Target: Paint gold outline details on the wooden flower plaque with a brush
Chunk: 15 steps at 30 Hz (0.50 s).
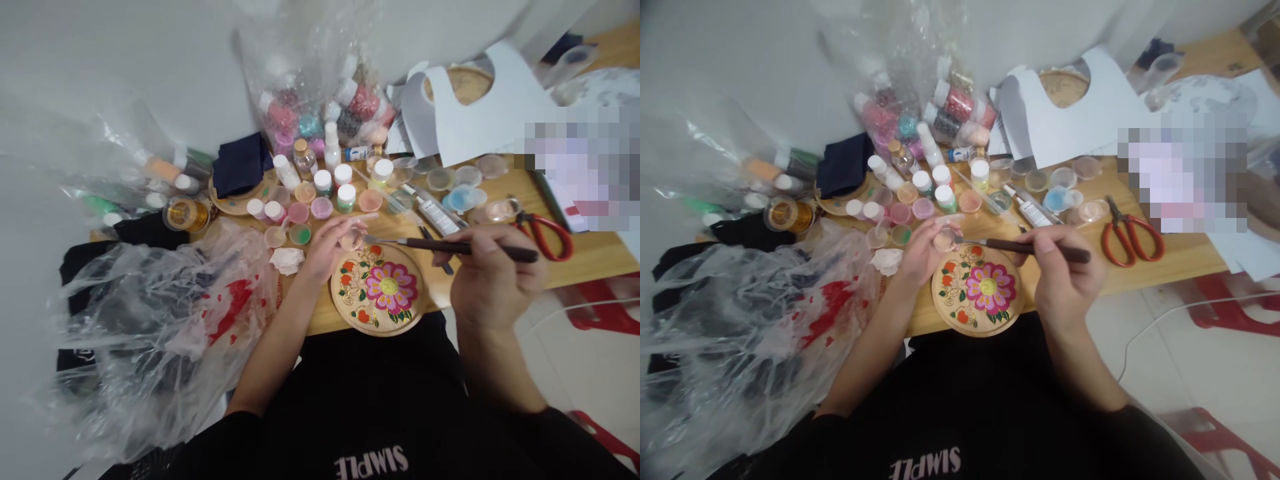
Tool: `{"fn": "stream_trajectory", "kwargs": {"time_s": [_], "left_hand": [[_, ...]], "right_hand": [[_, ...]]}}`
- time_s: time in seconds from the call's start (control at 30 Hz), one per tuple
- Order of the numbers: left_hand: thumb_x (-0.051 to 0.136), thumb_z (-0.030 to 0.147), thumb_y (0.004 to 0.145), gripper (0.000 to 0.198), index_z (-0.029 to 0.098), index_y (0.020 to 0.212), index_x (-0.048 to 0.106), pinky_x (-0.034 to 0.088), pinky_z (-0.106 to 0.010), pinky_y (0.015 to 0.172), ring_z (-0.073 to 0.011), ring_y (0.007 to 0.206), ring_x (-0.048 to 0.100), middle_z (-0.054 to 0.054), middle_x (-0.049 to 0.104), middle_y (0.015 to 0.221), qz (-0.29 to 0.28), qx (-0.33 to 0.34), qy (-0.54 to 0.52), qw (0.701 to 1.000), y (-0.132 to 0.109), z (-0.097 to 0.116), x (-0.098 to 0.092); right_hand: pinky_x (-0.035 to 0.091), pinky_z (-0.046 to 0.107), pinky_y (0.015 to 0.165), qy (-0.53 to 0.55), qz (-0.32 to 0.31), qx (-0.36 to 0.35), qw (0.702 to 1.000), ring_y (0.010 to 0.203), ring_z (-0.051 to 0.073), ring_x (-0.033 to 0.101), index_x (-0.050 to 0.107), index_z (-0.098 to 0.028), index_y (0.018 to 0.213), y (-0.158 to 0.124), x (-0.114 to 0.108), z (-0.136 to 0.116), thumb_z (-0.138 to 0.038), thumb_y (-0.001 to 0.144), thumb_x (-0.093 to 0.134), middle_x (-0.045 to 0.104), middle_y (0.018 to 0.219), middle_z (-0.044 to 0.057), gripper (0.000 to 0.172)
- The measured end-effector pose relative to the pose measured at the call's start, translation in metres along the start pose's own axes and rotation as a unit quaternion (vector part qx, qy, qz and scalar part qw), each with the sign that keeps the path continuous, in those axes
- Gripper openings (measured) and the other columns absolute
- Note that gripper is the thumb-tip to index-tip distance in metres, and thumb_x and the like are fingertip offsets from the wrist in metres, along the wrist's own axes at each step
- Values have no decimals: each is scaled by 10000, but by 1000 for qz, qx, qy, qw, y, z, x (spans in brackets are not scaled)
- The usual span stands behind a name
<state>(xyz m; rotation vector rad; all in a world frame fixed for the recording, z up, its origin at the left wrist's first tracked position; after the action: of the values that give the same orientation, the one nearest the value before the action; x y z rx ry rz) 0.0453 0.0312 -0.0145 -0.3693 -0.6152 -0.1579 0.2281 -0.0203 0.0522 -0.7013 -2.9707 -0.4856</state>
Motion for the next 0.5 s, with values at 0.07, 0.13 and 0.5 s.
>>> {"fn": "stream_trajectory", "kwargs": {"time_s": [0.07, 0.13, 0.5], "left_hand": [[744, 325, 716, 190, 145, 747, 692, 460, -242, 586, -124, 694, 630, -39, 715, 800, 1, 4, 1, 1000, 0, 0, 0], [741, 324, 725, 186, 149, 756, 686, 464, -257, 602, -126, 687, 624, -35, 708, 787, 6, 5, 9, 1000, 0, -1, -1], [750, 332, 714, 188, 161, 754, 684, 473, -260, 598, -132, 704, 631, -34, 705, 795, 8, 6, 13, 1000, 1, -4, -3]], "right_hand": [[488, 284, 514, -35, -34, 0, 999, 509, 124, 598, 701, -222, 747, -2, 6, 1, -332, 850, 659, 640, 615, -31, 156], [479, 272, 536, -68, -62, -5, 996, 530, 117, 602, 696, -222, 770, -4, 11, 4, -334, 880, 630, 630, 599, -36, 170], [455, 260, 535, -77, -93, 16, 993, 512, 102, 575, 685, -222, 766, -1, 18, 20, -218, 903, 587, 612, 562, -43, 168]]}}
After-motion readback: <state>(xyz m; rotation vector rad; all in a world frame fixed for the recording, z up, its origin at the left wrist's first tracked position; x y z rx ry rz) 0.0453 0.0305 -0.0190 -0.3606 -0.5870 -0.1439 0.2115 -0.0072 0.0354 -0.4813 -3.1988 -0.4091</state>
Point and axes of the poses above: each hand's wrist, its own y-axis towards the middle knuckle, its own x-axis out of the palm, z = x × y, the point moved 4 cm from there along y, towards the middle knuckle
